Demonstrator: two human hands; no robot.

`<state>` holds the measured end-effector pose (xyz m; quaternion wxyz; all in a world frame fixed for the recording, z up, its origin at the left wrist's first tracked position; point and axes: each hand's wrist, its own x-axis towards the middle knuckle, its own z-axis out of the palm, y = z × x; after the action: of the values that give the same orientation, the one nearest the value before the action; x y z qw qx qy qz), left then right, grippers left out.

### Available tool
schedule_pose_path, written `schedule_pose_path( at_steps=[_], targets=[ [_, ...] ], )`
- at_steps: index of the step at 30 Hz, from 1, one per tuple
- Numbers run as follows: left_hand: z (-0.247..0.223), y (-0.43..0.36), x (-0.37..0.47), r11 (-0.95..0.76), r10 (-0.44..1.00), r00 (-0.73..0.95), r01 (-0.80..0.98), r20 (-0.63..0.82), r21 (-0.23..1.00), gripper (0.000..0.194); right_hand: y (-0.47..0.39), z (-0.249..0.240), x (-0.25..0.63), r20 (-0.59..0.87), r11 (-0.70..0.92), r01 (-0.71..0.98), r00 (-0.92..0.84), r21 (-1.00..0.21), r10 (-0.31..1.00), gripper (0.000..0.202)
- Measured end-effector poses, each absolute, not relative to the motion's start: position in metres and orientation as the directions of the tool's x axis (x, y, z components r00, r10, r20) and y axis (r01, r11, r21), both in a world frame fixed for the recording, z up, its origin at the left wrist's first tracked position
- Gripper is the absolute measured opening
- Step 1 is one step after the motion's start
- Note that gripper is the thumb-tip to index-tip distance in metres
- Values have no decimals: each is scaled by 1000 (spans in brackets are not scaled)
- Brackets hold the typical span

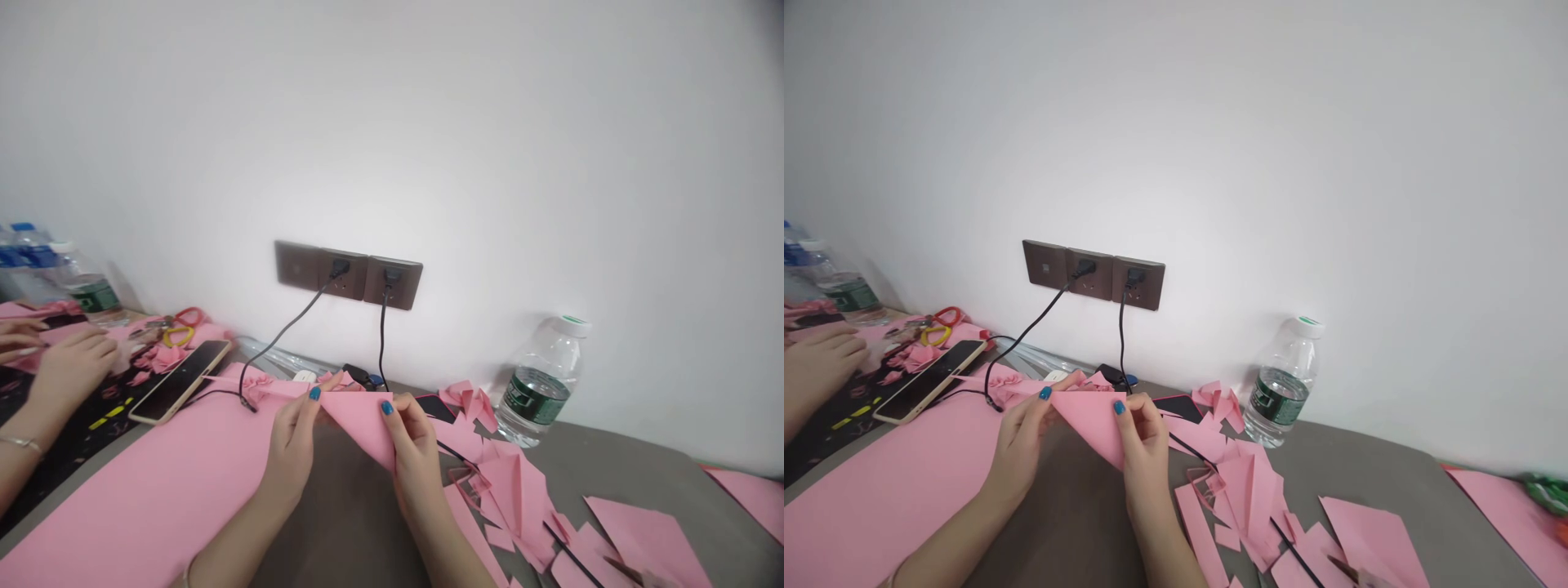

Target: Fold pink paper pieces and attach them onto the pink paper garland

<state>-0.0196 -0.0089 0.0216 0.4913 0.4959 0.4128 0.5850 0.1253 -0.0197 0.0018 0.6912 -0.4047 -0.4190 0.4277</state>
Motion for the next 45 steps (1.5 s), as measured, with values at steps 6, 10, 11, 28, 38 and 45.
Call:
schedule_pose_path(
  at_steps=[6,10,11,28,38,45],
  targets=[
    [18,-3,-22,-207,973,-139,-172,185,963,48,-21,4,123,266,295,-260,141,-919,954,33],
    [20,2,-24,-194,968,-198,-195,155,961,46,-23,6,121,234,211,-287,-48,-934,971,35],
    [20,3,-25,-190,969,-198,-208,149,959,45,-24,6,121,229,196,-294,-79,-935,970,35],
    [23,-8,-11,-125,992,-37,-38,124,991,21,-21,-2,121,316,325,-291,80,-900,945,29],
    [30,-12,-9,-162,983,-78,58,166,985,16,-20,-1,125,264,297,-275,150,-915,953,24],
    [31,-13,-9,-166,983,-75,43,169,985,17,-21,2,125,302,328,-275,131,-904,944,22]
  ],
)
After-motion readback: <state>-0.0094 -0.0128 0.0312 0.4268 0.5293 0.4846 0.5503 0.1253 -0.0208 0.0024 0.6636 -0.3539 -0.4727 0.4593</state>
